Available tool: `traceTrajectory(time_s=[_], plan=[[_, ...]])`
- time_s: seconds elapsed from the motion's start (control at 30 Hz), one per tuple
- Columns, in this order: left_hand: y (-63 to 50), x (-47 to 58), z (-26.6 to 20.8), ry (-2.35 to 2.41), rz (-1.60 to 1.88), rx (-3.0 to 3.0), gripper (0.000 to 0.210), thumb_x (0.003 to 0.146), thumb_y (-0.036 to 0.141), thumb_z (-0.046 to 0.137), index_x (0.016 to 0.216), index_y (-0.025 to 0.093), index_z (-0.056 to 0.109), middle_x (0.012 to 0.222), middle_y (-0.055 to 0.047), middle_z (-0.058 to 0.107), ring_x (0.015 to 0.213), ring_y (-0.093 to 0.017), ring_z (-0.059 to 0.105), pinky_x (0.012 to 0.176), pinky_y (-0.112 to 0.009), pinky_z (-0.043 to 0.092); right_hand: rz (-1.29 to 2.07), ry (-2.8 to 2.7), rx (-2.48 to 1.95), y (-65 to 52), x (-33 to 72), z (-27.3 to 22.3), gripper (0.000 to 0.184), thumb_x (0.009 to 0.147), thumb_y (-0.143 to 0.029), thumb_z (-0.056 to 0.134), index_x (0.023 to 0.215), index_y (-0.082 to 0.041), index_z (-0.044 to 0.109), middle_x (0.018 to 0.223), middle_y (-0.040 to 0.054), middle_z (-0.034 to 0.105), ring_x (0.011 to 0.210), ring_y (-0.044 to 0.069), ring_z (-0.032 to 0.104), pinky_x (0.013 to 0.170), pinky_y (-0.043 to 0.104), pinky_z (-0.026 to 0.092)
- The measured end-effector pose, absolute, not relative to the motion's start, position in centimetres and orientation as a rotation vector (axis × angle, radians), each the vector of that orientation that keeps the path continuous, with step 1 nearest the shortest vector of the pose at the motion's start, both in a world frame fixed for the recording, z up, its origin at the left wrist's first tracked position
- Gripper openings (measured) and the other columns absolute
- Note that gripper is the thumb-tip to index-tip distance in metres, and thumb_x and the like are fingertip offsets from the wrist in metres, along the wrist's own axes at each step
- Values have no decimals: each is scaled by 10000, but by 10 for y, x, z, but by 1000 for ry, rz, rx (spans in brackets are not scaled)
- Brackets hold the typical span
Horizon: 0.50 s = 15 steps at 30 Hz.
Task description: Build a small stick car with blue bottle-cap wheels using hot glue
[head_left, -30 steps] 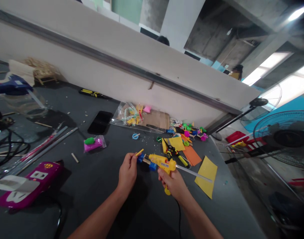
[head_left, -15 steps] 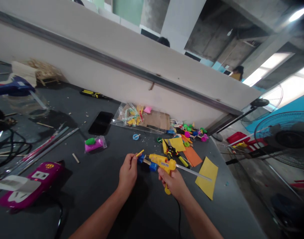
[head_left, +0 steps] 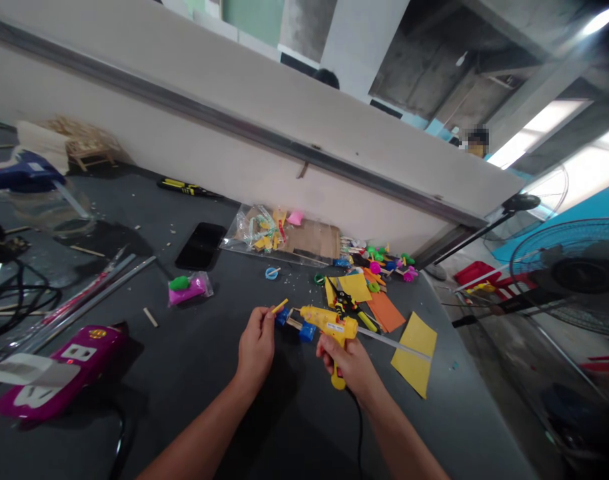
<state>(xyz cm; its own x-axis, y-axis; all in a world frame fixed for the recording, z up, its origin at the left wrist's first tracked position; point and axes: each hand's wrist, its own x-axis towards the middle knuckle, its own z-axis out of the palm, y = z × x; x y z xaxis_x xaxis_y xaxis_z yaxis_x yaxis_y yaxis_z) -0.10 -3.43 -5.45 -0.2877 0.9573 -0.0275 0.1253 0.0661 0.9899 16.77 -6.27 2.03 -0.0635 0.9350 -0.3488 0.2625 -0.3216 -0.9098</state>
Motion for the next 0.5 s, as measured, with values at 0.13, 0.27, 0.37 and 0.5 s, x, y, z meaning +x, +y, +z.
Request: traceTrajectory(time_s=[0.13, 0.27, 0.37, 0.5], plan=[[-34, 0, -53, 1554, 1319, 1091, 270, 871, 454, 428, 827, 221, 557, 854, -12, 678, 730, -168, 578, 680, -259, 417, 1592, -1083, -1380, -62, 168, 22, 450, 747, -580, 602, 673, -138, 568, 540, -14, 496, 466, 80, 432, 430, 203, 295], [-34, 1, -52, 1568, 1335, 1072, 255, 868, 441, 438, 818, 219, 554, 871, -7, 683, 719, -157, 569, 684, -254, 417, 1738, -796, -1089, -63, 169, 25, 354, 747, -476, 670, 726, -139, 566, 632, 11, 538, 517, 76, 431, 437, 181, 308], [-34, 1, -52, 1546, 1348, 1065, 245, 871, 431, 431, 809, 221, 541, 896, -7, 686, 745, -158, 573, 704, -257, 416, 1890, -612, -913, -64, 171, 30, 308, 767, -429, 664, 734, -141, 559, 641, 1, 507, 520, 63, 390, 422, 150, 294], [-35, 2, -51, 1509, 1361, 1079, 240, 877, 432, 421, 814, 227, 529, 923, -2, 690, 775, -157, 581, 719, -255, 415, 2058, -397, -714, -63, 175, 39, 293, 779, -412, 652, 732, -156, 517, 637, -28, 419, 506, 53, 321, 390, 107, 290]])
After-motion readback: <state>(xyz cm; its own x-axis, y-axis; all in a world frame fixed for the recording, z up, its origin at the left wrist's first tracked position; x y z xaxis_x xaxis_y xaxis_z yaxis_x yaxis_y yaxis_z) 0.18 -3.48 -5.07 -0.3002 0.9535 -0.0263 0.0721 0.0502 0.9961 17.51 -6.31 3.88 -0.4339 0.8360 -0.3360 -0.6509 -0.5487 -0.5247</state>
